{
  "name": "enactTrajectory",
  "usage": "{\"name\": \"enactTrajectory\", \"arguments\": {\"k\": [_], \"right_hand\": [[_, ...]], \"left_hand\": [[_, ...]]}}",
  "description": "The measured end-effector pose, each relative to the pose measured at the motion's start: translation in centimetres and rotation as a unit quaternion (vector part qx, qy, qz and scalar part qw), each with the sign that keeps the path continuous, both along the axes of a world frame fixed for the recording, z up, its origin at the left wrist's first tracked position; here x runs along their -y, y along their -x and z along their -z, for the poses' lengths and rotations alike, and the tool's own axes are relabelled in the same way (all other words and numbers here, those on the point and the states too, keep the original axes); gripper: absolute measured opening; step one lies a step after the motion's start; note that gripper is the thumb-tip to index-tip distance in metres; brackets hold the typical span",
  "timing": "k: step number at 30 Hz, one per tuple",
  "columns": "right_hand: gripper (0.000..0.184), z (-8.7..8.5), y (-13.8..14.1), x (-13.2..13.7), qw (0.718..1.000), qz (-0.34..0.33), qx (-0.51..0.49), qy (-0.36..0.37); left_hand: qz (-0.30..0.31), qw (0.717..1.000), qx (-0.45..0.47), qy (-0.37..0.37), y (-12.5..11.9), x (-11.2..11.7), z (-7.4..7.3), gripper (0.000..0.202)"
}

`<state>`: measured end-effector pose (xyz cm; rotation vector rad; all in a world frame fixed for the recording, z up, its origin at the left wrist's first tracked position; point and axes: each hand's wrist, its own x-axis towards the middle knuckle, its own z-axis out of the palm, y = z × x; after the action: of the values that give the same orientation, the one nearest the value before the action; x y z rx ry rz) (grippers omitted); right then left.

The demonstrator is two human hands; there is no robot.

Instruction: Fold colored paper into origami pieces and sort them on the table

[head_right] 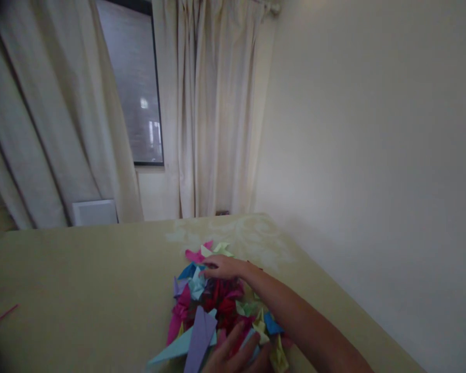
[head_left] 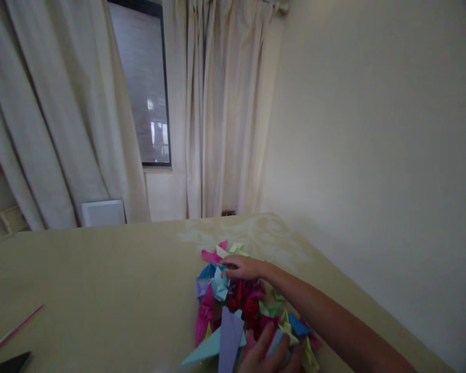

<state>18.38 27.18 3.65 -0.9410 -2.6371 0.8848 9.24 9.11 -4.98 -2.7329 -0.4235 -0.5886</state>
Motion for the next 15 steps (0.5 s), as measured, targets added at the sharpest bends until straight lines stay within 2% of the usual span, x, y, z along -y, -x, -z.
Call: {"name": "enactTrajectory", "arguments": {"k": [1,3,5,7,9,10,13,15], "right_hand": [[0.063,-0.9,-0.6,1.2,1.0,-0.013,-0.005,0.024],[0.066,-2.9,-2.3,3.4,0.998,0.009,-0.042,0.045],[0.067,-4.5,-4.6,5.8,0.991,0.074,-0.107,0.025],[0.069,-5.2,-7.1,8.6,0.973,0.161,-0.168,-0.004],[0.069,-4.9,-9.3,11.9,0.954,0.231,-0.189,-0.022],[0.07,-4.4,-10.1,13.6,0.953,0.244,-0.173,-0.039],[0.086,-2.8,-10.8,17.8,0.965,0.241,-0.048,-0.086],[0.102,-1.8,-10.2,19.0,0.967,0.231,0.034,-0.102]], "left_hand": [[0.0,0.999,0.001,-0.036,-0.5,-0.7,-0.4,0.034],[0.0,0.997,0.006,-0.078,-0.6,-1.7,-1.6,0.032],[0.013,0.999,0.008,-0.048,0.1,-2.3,-3.3,0.035],[0.022,1.0,0.002,0.02,1.3,-2.9,-5.4,0.04],[0.012,0.995,-0.013,0.096,2.3,-3.9,-7.6,0.049],[0.001,0.991,-0.02,0.133,2.6,-4.6,-8.7,0.054],[-0.053,0.973,-0.039,0.222,3.1,-7.5,-11.0,0.071],[-0.129,0.957,-0.045,0.257,3.4,-9.6,-11.6,0.081]]}}
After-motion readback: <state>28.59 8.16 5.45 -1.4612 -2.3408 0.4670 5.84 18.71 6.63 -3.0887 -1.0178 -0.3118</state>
